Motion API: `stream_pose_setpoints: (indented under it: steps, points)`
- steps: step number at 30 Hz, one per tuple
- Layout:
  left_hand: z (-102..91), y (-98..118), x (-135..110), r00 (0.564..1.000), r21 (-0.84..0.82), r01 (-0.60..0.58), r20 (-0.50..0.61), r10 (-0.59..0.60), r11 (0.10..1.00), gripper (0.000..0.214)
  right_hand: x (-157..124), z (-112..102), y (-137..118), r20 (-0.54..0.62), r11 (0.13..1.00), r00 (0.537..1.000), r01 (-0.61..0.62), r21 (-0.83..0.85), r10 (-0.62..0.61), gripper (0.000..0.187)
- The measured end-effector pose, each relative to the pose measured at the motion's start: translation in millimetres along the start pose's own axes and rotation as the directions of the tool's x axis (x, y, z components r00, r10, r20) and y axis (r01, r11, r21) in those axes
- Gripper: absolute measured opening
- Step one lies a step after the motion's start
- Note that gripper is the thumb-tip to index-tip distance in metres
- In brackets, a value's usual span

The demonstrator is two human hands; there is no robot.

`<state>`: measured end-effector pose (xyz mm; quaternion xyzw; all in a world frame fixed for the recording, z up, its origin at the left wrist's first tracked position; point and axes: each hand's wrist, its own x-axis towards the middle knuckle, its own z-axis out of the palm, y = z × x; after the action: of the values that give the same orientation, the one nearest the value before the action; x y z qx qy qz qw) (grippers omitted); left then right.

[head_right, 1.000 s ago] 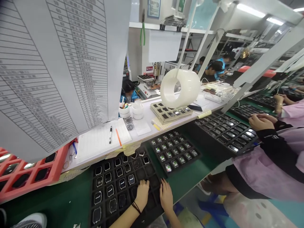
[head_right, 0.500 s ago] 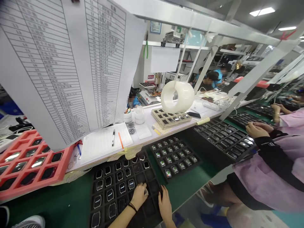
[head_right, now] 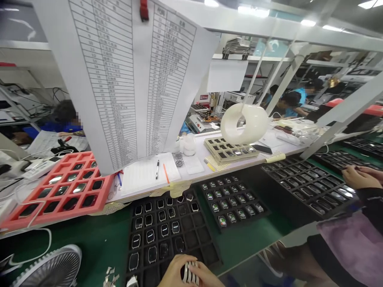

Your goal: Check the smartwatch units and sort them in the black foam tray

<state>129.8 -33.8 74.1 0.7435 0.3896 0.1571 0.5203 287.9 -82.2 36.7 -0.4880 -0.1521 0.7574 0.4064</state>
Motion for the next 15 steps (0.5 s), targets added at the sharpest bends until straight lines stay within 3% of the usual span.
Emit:
stream_pose_setpoints:
  steps: [4,9,12,15]
  points:
    - [-2.7,-16.4,-32.2,0.999,-0.02,0.025,-0.029,-0.025,0.999,0.057,-5.6,26.3,15.6,0.025,0.995,0.999,-0.046,-0.094,0.049,0.043]
    - [-30.5,-21.3,-68.7,0.997,-0.007,0.059,-0.049,-0.059,0.998,0.062,-2.5,61.4,34.6,0.037,0.994,0.994,-0.103,-0.033,0.104,0.038]
    - [-43.2,-28.0,-82.6,0.973,-0.028,0.134,-0.184,-0.137,0.991,0.052,5.5,73.5,37.8,0.026,0.998,0.998,-0.061,-0.011,0.062,0.038]
    - [-43.1,-42.9,-90.2,0.931,-0.184,0.198,-0.273,-0.243,0.963,0.032,12.8,80.3,30.1,0.061,0.998,0.997,-0.055,-0.008,0.055,0.045]
